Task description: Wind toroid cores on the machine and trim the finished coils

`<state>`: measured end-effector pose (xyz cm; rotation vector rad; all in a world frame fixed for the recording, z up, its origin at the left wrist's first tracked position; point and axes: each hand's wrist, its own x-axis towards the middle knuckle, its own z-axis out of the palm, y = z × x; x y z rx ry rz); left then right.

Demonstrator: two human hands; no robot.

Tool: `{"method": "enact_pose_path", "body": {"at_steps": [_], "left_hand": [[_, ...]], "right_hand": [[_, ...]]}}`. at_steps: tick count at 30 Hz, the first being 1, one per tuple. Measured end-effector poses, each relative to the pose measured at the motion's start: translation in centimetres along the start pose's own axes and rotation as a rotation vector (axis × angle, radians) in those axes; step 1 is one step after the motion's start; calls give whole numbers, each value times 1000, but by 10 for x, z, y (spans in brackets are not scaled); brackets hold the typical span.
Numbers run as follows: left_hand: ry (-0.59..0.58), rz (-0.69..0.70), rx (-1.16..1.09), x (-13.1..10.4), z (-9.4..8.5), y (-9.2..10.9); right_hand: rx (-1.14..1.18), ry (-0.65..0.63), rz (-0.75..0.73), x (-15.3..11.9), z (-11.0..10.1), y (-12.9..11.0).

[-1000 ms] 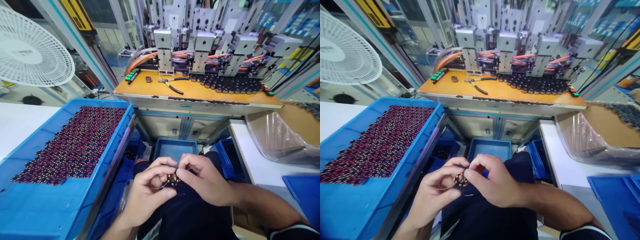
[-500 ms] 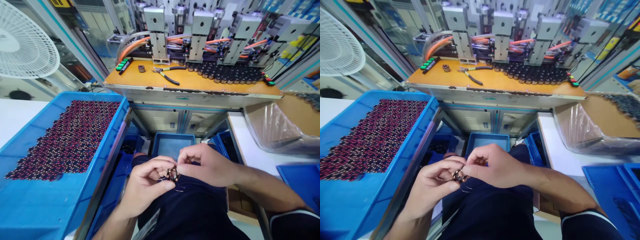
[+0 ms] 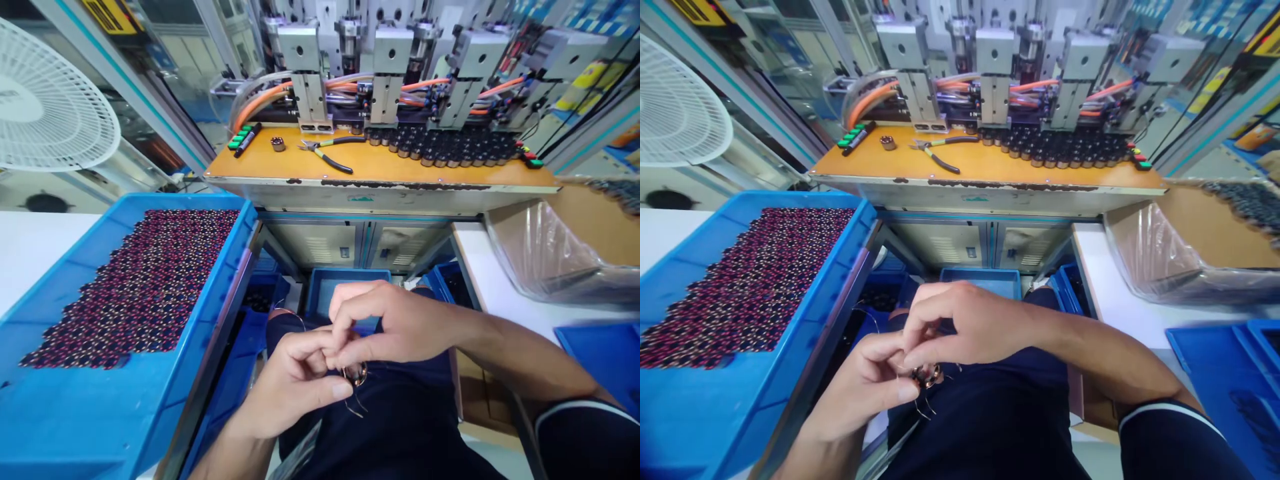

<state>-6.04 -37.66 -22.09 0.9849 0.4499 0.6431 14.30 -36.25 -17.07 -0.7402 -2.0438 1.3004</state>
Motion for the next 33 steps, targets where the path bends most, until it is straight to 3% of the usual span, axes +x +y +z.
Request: {"method": "enact_pose_path", "body": {"at_steps": [3, 9, 17, 23, 28, 33], "left_hand": [[24, 27, -21, -2, 1, -1], [166, 197, 61, -8, -5, -5], [148, 250, 133, -5, -6, -6], [108, 230, 52, -7, -5, -10], [83, 250, -6, -6, -7, -14], [85, 280, -12, -2, -6, -13]], "right_hand": [[-37, 92, -3, 2, 9, 2], [-17, 302, 223, -12, 16, -6], [79, 163, 483, -14, 14, -24], [-32, 118, 401, -16, 14, -27], [59, 156, 303, -20, 18, -24], [135, 187, 293, -24, 23, -17]]}}
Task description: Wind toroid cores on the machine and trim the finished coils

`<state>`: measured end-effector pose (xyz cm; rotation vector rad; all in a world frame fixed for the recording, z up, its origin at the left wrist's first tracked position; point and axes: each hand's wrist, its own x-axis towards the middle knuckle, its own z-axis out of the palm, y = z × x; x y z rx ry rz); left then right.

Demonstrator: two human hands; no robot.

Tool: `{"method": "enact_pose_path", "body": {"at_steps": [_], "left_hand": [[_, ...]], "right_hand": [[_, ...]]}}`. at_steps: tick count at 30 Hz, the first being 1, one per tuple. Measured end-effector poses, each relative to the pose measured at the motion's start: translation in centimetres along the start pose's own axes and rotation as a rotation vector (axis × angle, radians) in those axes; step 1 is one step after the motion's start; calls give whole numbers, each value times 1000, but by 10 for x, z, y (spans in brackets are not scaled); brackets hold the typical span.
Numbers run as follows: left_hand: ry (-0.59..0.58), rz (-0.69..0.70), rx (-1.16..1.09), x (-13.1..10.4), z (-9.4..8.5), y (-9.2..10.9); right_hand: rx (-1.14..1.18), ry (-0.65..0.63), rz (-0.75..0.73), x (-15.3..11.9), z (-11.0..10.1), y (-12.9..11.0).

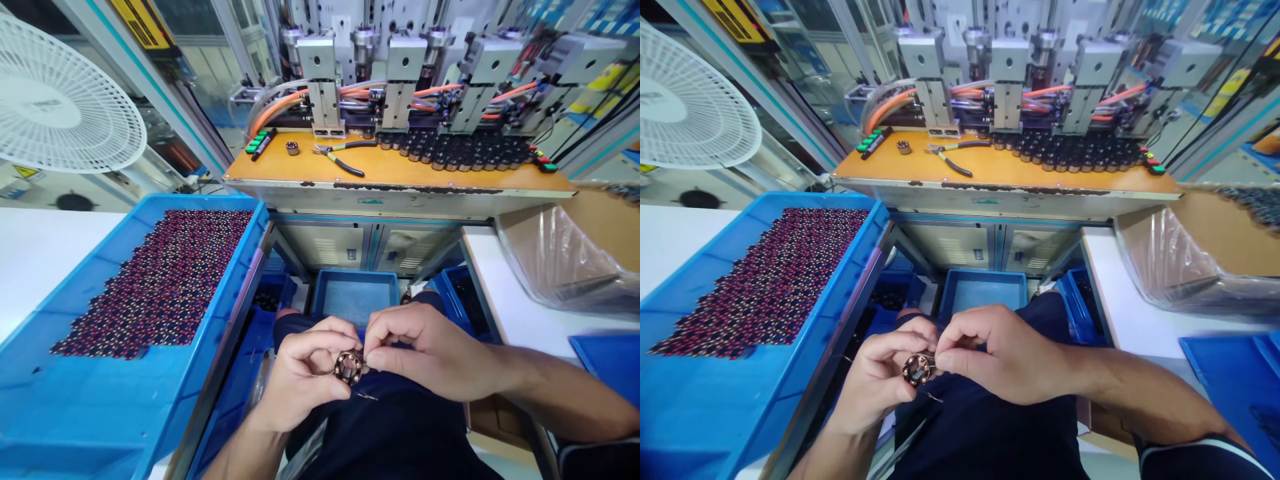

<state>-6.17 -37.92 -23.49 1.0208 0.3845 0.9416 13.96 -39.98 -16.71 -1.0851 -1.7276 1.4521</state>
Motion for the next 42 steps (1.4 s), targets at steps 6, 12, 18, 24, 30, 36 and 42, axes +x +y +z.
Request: {"method": "enact_pose_path", "body": {"at_steps": [6, 12, 18, 24, 30, 36, 42], "left_hand": [[-26, 28, 49, 2, 3, 2], [-30, 31, 53, 0, 4, 3], [-22, -42, -79, -2, 3, 1], [-57, -139, -215, -1, 7, -3], [-54, -231, -300, -1, 7, -5], [-61, -235, -284, -1, 5, -6], [-67, -213, -254, 4, 6, -7]], "right_hand": [[22, 7, 6, -2, 6, 1], [-89, -58, -89, -7, 2, 0], [-624, 48, -505, -9, -15, 11], [-670, 82, -852, 4, -9, 16], [-645, 61, -919, 11, -7, 15], [-656, 59, -926, 11, -8, 17], [-604, 141, -914, 11, -4, 23]]}}
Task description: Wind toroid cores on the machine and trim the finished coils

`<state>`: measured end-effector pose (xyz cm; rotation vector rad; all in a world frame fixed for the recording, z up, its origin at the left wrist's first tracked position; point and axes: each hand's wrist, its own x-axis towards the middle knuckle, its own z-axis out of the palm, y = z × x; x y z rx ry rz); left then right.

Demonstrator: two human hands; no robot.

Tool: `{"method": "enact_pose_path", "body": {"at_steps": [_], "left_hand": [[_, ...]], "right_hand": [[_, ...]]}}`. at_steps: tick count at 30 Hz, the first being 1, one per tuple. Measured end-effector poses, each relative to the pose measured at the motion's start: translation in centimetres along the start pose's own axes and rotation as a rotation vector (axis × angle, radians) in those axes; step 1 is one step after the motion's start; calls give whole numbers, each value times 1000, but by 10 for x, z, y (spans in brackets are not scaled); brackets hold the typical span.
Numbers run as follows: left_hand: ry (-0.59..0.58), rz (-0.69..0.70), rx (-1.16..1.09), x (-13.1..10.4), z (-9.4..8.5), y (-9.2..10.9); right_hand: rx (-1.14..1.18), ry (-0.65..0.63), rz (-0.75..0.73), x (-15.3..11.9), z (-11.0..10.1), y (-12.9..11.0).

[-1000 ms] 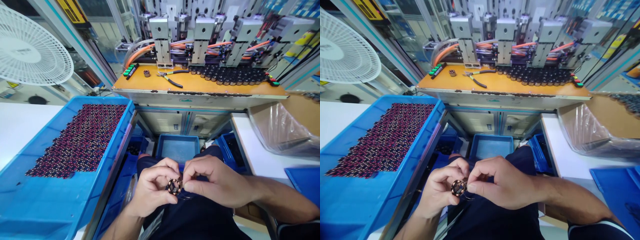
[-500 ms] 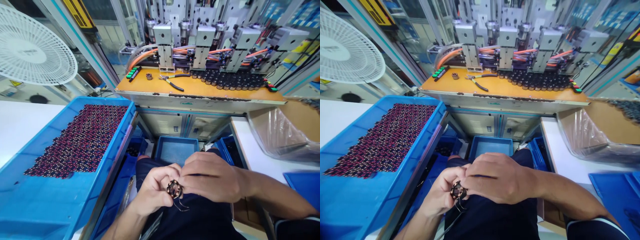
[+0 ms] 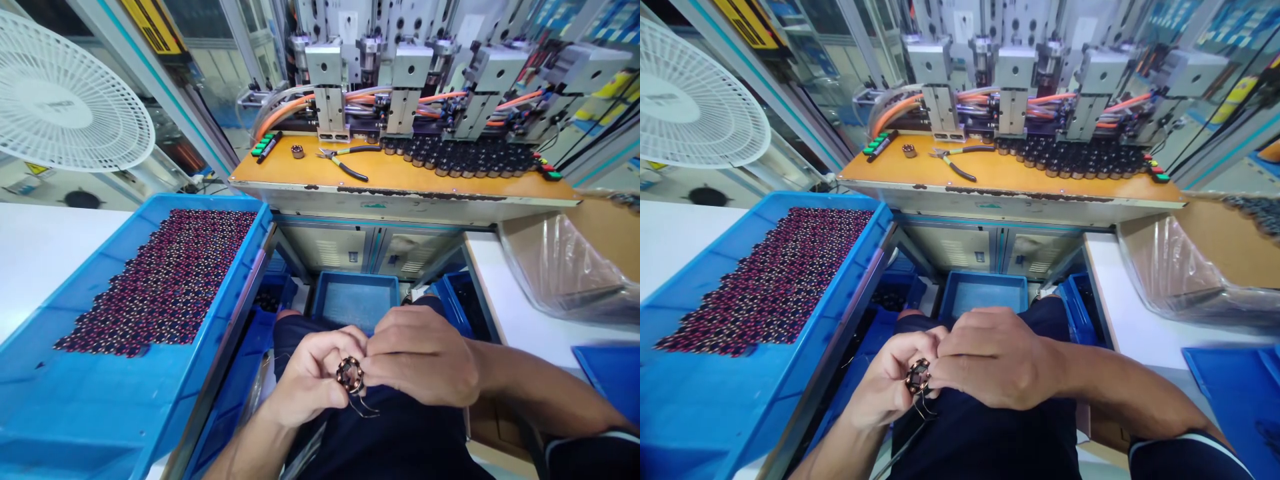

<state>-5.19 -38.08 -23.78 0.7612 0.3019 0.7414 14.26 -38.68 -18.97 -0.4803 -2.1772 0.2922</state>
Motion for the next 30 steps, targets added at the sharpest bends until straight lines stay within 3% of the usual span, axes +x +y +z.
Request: {"method": "enact_pose_path", "body": {"at_steps": [4, 11, 14, 18, 24, 30], "left_hand": [[24, 160, 160, 3, -1, 3], [130, 471, 550, 3, 0, 4], [182, 365, 553, 1, 0, 4], [144, 155, 576, -3, 0, 7], [257, 300, 608, -6, 5, 3], [121, 389, 405, -4, 1, 0]], "right_hand": [[0, 117, 77, -3, 9, -5], [-20, 252, 358, -11, 25, -17], [-49, 274, 330, -14, 27, -17], [-85, 255, 304, -16, 27, -15], [-147, 294, 358, -14, 30, -17], [-190, 327, 418, -13, 31, -19]]}}
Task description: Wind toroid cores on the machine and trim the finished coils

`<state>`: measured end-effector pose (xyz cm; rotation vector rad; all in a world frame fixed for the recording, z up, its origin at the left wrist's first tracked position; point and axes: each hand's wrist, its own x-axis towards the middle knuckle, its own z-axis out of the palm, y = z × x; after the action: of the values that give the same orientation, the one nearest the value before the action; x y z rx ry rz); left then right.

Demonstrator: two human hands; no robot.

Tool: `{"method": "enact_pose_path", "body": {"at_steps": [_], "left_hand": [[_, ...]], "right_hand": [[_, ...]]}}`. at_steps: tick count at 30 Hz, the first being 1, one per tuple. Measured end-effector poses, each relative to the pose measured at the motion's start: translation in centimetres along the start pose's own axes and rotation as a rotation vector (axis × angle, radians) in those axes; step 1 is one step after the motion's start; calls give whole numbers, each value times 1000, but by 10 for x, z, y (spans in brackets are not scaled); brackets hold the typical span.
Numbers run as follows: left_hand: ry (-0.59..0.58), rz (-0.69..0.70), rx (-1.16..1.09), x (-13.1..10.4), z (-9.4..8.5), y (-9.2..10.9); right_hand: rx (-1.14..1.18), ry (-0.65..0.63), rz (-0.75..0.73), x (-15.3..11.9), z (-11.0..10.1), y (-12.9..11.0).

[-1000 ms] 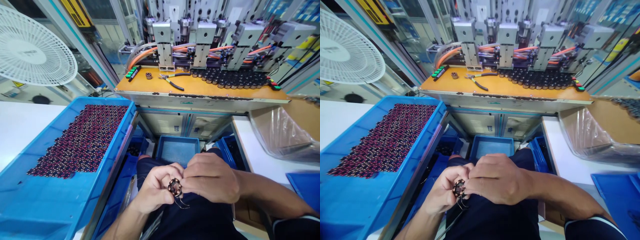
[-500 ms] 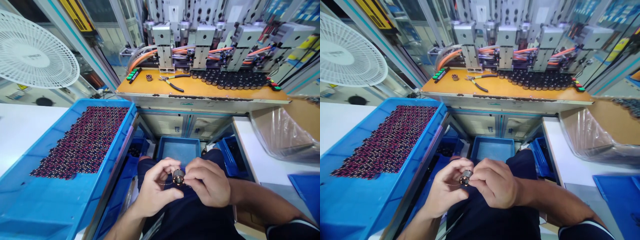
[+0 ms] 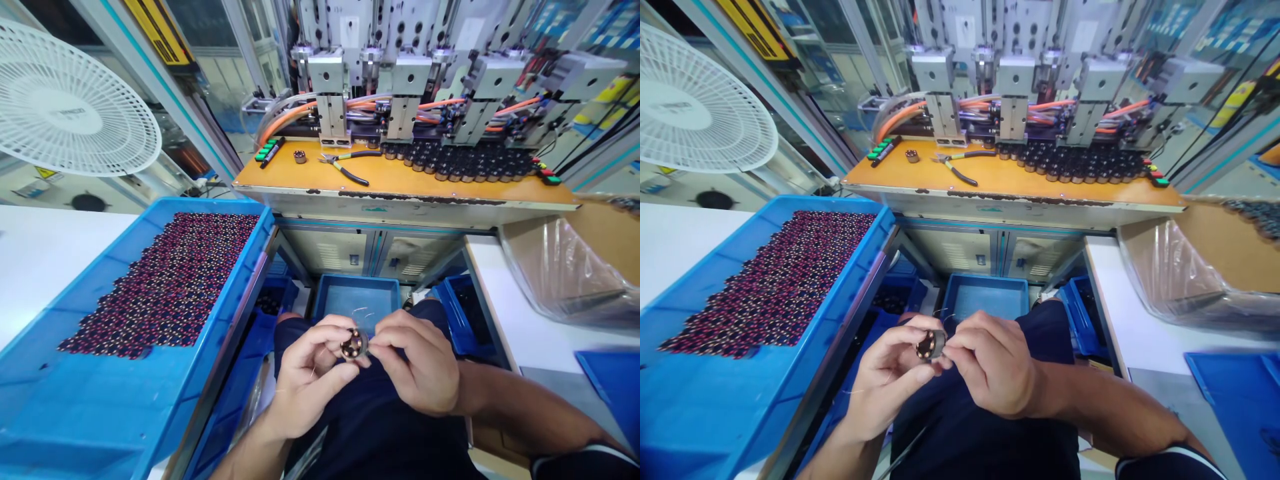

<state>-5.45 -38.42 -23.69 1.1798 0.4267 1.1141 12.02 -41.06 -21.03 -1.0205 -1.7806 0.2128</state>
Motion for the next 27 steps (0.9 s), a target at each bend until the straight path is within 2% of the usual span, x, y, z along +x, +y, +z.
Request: {"method": "enact_pose_path", "body": {"at_steps": [5, 9, 12, 15, 17, 22, 27], "left_hand": [[-58, 81, -96, 1, -4, -1], [-78, 47, -250, 0, -5, -3], [-104, -122, -236, 1, -6, -2], [-204, -353, -173, 4, -5, 2], [-223, -393, -154, 5, -4, 4], [-145, -306, -96, 2, 0, 3], [-101, -184, -186, 2, 2, -1]], "right_hand": [[22, -21, -26, 2, -4, 0], [67, -45, -141, 0, -5, 1], [73, 3, -242, -4, -2, 4], [66, 37, -332, -6, 0, 9], [51, 26, -343, -7, 0, 12], [14, 2, -213, -9, -1, 12], [-20, 11, -106, -2, -1, 7]]}}
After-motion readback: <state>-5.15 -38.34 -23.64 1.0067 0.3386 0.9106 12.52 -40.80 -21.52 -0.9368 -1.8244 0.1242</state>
